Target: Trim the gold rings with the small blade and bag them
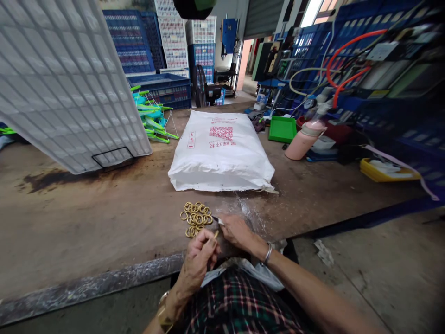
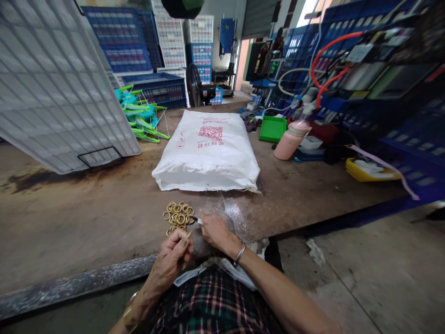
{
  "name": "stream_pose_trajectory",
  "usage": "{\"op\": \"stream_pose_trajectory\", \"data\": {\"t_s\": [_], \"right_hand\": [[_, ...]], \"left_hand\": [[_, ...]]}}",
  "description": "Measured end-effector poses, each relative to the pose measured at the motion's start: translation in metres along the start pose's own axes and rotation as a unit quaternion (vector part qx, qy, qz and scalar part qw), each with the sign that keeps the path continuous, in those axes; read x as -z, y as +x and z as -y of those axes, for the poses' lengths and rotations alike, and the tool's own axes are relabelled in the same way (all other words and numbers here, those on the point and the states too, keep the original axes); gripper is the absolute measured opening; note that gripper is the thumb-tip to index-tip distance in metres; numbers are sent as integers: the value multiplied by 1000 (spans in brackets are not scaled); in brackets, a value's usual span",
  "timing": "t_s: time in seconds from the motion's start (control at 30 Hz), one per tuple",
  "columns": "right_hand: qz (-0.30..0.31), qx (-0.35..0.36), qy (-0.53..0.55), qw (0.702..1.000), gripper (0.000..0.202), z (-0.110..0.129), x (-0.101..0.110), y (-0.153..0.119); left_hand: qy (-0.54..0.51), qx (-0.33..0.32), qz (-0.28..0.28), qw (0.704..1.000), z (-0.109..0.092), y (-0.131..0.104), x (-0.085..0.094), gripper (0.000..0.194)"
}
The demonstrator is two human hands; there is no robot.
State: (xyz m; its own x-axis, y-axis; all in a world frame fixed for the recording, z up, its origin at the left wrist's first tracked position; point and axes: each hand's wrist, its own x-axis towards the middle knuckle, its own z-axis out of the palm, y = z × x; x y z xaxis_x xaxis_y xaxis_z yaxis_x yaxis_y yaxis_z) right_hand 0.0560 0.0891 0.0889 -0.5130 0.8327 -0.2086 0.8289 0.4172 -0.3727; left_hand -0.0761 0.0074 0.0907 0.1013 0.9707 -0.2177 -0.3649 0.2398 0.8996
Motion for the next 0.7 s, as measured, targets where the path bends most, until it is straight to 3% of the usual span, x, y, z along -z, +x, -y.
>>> {"op": "stream_pose_trajectory", "data": {"t_s": [0.07, 0.2, 0.43, 0.57, 0.7], "right_hand": [[-27, -2, -3, 1000, 19, 2, 1, 4], [-85, 7, 11, 996, 17, 14, -4, 16], [-76, -38, -30, 996, 21, 24, -15, 33], [-81, -33, -23, 996, 19, 21, -16, 35], [-91, -33, 17, 995, 15, 12, -18, 38]], "left_hand": [[-64, 11, -4, 998, -4, -2, -3, 33], [-141, 37, -73, 987, -7, 1, 1, 33], [-194, 42, -84, 976, -10, -1, 17, 23], [-262, 77, -77, 959, -9, 2, 22, 24], [-302, 82, -109, 943, -2, 7, 25, 20]]}}
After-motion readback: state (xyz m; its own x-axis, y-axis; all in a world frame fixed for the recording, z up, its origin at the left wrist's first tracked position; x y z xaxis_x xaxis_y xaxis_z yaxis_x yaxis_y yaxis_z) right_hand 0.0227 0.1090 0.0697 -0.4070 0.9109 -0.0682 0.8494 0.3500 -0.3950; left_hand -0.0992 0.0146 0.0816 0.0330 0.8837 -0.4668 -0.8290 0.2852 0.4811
